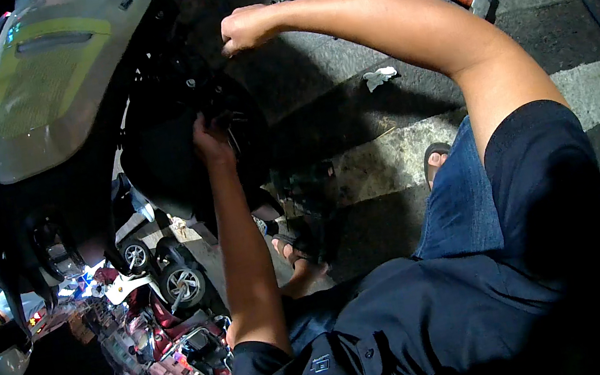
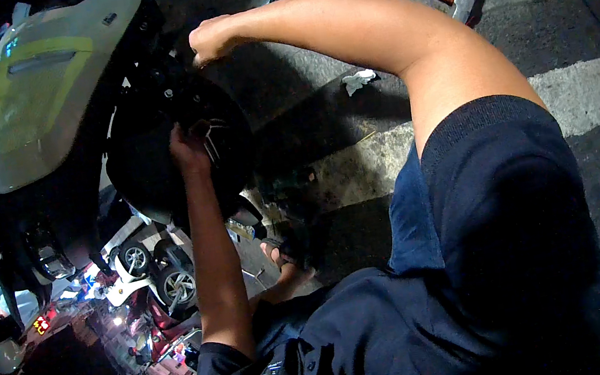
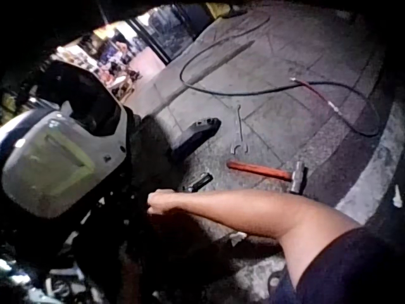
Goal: The person works on a scooter rear wheel assembly, loosening and fastening bolts using a socket wrench, a power impact tool, and other hand tools, and handling scooter parts by hand.
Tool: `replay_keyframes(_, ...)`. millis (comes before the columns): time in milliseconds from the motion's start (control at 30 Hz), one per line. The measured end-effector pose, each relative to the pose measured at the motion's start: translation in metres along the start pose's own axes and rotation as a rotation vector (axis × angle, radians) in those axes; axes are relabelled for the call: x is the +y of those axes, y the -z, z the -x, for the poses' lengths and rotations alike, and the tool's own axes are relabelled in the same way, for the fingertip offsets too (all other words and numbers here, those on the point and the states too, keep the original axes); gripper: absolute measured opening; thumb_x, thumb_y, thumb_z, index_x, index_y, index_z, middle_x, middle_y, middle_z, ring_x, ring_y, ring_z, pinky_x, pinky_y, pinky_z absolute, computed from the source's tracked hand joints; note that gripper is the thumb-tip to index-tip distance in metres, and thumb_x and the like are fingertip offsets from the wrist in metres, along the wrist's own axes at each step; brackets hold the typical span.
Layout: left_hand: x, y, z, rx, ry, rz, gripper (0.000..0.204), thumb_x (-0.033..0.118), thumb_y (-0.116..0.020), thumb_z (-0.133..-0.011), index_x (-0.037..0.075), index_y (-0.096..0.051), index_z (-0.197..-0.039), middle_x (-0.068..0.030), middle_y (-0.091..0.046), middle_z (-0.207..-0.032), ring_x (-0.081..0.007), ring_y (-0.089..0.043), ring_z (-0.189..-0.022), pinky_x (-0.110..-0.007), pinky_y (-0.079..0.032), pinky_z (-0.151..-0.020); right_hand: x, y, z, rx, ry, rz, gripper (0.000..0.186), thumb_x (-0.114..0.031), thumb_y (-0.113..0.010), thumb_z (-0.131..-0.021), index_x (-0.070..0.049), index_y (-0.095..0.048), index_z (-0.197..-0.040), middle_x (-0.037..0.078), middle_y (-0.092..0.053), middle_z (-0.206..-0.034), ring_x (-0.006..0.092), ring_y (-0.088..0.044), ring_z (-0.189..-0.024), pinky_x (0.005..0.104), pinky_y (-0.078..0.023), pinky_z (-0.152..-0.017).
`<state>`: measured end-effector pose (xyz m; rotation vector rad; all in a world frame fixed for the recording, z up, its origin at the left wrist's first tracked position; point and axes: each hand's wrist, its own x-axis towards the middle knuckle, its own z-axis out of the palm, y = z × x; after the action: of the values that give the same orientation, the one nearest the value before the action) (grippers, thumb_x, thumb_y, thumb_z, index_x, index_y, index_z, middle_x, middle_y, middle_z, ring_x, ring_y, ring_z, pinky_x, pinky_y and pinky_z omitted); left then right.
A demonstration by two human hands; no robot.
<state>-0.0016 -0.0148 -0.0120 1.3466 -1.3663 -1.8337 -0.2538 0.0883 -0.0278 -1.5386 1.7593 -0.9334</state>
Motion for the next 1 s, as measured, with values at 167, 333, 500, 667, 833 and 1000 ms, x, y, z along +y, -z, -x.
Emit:
replay_keyframes(167, 0.005, 0.002, 0.0, -0.106, -0.008, 0.014, 0.039, 0.028, -0.039, -0.093, 0.002, -0.051, -0.118, -0.0143, -0.062, -0.103, -0.0284, -0.062, -0.084, -0.039, -0.051, -0.077, -0.005, -0.004, 0.001, 0.097, 0.187, 0.156, 0.036, -0.034, -0.059, -0.08, 0.0, -0.065, -0.089, 0.02, -0.065, -0.085, 0.0363, -0.062, -0.083, 0.0441, -0.049, -0.073)
replay_keyframes(333, 0.013, -0.016, 0.013, -0.081, -0.092, -0.018, 0.043, 0.039, -0.038, -0.092, 0.008, -0.053, -0.12, -0.0105, -0.059, -0.111, -0.0297, -0.061, -0.086, -0.042, -0.051, -0.075, -0.007, 0.0, -0.003, 0.0, 0.006, 0.064, 0.035, -0.031, -0.061, -0.079, 0.002, -0.065, -0.089, 0.02, -0.065, -0.087, 0.0347, -0.062, -0.084, 0.044, -0.049, -0.073)
replay_keyframes(500, 0.014, -0.012, 0.015, -0.089, -0.098, -0.045, 0.047, 0.045, -0.037, -0.093, 0.011, -0.051, -0.122, -0.0096, -0.058, -0.113, -0.0279, -0.06, -0.087, -0.041, -0.051, -0.075, -0.006, -0.002, 0.0, 0.058, 0.171, 0.201, 0.032, -0.029, -0.059, -0.081, 0.001, -0.066, -0.09, 0.02, -0.065, -0.087, 0.0347, -0.063, -0.084, 0.0441, -0.049, -0.073)
replay_keyframes(667, 0.012, -0.006, 0.011, -0.055, -0.093, -0.051, 0.047, 0.045, -0.036, -0.093, 0.011, -0.049, -0.123, -0.0096, -0.058, -0.113, -0.0272, -0.061, -0.085, -0.039, -0.052, -0.073, -0.015, 0.0, 0.001, 0.043, 0.039, 0.132, 0.028, -0.025, -0.059, -0.08, 0.001, -0.065, -0.089, 0.02, -0.065, -0.087, 0.0348, -0.063, -0.086, 0.0445, -0.049, -0.074)
replay_keyframes(833, 0.01, -0.004, 0.005, -0.085, -0.073, 0.049, 0.047, 0.044, -0.039, -0.093, 0.008, -0.049, -0.123, -0.0113, -0.059, -0.111, -0.0302, -0.062, -0.083, -0.04, -0.052, -0.071, -0.015, -0.002, 0.003, 0.1, 0.139, 0.215, 0.027, -0.024, -0.057, -0.081, 0.0, -0.066, -0.089, 0.021, -0.065, -0.088, 0.0353, -0.062, -0.087, 0.0443, -0.05, -0.074)
replay_keyframes(1000, 0.013, -0.004, 0.01, -0.029, -0.062, 0.037, 0.049, 0.044, -0.041, -0.093, 0.007, -0.048, -0.124, -0.0137, -0.058, -0.11, -0.0298, -0.062, -0.083, -0.041, -0.052, -0.072, -0.03, 0.0, -0.003, -0.04, 0.008, 0.227, 0.029, -0.024, -0.061, -0.078, -0.001, -0.065, -0.096, 0.02, -0.064, -0.096, 0.0347, -0.061, -0.094, 0.0432, -0.049, -0.079)
